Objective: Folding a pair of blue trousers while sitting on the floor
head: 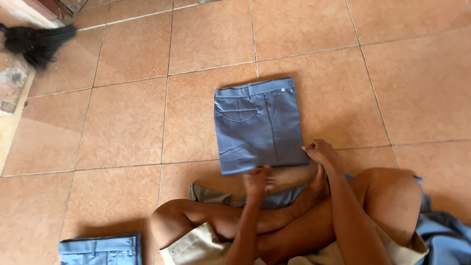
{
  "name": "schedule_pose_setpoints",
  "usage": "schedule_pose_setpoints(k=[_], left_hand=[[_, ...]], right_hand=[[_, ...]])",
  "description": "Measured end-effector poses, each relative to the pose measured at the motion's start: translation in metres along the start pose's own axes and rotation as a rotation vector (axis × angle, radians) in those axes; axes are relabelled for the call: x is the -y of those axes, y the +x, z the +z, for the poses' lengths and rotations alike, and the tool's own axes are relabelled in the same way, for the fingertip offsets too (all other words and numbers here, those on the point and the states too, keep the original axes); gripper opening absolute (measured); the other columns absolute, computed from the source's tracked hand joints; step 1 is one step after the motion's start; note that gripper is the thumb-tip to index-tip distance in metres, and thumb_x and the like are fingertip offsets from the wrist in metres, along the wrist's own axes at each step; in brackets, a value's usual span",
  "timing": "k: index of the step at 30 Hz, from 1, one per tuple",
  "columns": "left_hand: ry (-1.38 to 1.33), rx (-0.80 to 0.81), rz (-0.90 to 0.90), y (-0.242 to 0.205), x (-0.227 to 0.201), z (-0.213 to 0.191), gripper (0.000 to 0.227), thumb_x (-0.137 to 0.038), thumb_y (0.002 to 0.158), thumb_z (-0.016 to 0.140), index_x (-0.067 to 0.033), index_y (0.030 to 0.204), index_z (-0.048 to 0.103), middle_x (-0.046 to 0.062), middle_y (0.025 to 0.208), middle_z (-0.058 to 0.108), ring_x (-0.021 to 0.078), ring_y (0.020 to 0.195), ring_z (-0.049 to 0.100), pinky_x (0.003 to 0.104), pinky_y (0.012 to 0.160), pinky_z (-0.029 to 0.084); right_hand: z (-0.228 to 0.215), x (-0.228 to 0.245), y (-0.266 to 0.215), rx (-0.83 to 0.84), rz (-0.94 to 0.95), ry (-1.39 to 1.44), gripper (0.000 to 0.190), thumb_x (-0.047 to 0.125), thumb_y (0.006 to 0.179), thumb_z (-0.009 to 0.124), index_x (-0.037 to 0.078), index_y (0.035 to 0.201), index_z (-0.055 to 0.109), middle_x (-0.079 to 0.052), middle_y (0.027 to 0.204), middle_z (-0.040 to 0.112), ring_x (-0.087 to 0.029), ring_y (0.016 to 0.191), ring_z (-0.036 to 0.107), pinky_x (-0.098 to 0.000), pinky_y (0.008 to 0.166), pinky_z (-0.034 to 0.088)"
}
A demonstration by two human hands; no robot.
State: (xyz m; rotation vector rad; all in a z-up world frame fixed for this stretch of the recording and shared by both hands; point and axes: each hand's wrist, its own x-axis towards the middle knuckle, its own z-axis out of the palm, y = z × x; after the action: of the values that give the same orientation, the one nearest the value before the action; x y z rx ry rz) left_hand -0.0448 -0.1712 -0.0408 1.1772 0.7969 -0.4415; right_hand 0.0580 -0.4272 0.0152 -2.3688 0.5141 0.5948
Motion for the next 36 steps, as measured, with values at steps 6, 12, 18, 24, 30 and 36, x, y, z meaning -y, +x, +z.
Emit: schedule_pose_setpoints(k=[6, 12, 18, 24, 30, 36], left_hand=[[0.625, -0.841, 0.502, 0.0, -0.028, -0.15, 0.027, -0.037, 0.084, 0.076, -0.0147, 0.099, 0.073, 0.01, 0.086, 0.076, 0.0368, 0.082, 0.076, 0.05, 0.078, 0.062], [0.491, -0.643, 0.444, -0.034, -0.042, -0.122, 0.037, -0.054, 0.088, 0.074, -0.021, 0.103, 0.079, 0.004, 0.084, 0.079, 0.0217, 0.076, 0.076, 0.041, 0.066, 0.065], [0.243, -0.532, 0.443, -0.02, -0.047, -0.119, 0.023, -0.029, 0.093, 0.076, -0.0064, 0.099, 0.074, 0.008, 0.069, 0.073, 0.0162, 0.048, 0.065, 0.03, 0.044, 0.055], [0.369, -0.721, 0.495, -0.012, -0.04, -0.114, 0.018, -0.026, 0.091, 0.076, -0.0097, 0.085, 0.072, 0.005, 0.061, 0.07, 0.019, 0.055, 0.069, 0.035, 0.053, 0.056], [0.945, -0.952, 0.918, -0.072, -0.072, -0.065, 0.054, -0.042, 0.089, 0.072, -0.0174, 0.135, 0.06, 0.016, 0.128, 0.061, 0.0409, 0.107, 0.062, 0.055, 0.086, 0.052], [1.172, -0.694, 0.863, -0.06, -0.064, -0.064, 0.038, -0.04, 0.101, 0.061, -0.0252, 0.134, 0.071, 0.019, 0.153, 0.049, 0.0438, 0.144, 0.038, 0.074, 0.112, 0.018]], right_hand=[[-0.003, 0.01, -0.016, 0.248, -0.035, -0.005, 0.059, 0.047, 0.076, 0.077, -0.001, 0.111, 0.079, -0.033, 0.121, 0.072, -0.047, 0.117, 0.068, -0.0527, 0.092, 0.055], [-0.011, 0.008, -0.025, 0.376, 0.068, 0.122, 0.05, 0.025, 0.077, 0.086, -0.011, 0.108, 0.073, -0.032, 0.103, 0.076, -0.044, 0.106, 0.072, -0.05, 0.086, 0.058], [0.003, -0.012, -0.002, 0.301, 0.019, 0.132, 0.043, 0.019, 0.073, 0.089, -0.006, 0.105, 0.074, -0.026, 0.088, 0.078, -0.038, 0.089, 0.076, -0.0457, 0.079, 0.059], [0.01, -0.015, 0.002, 0.146, -0.014, 0.008, 0.024, 0.028, 0.068, 0.085, 0.006, 0.078, 0.082, -0.026, 0.09, 0.076, -0.044, 0.095, 0.074, -0.0475, 0.08, 0.058], [0.006, 0.033, -0.043, -0.097, -0.337, -0.441, 0.053, 0.033, 0.082, 0.074, 0.016, 0.13, 0.06, -0.017, 0.122, 0.065, -0.04, 0.115, 0.066, -0.0577, 0.091, 0.057], [0.018, 0.05, -0.058, -0.04, -0.625, -0.491, 0.053, 0.019, 0.087, 0.071, 0.039, 0.135, 0.066, -0.01, 0.107, 0.07, -0.032, 0.102, 0.072, -0.0459, 0.088, 0.058]])
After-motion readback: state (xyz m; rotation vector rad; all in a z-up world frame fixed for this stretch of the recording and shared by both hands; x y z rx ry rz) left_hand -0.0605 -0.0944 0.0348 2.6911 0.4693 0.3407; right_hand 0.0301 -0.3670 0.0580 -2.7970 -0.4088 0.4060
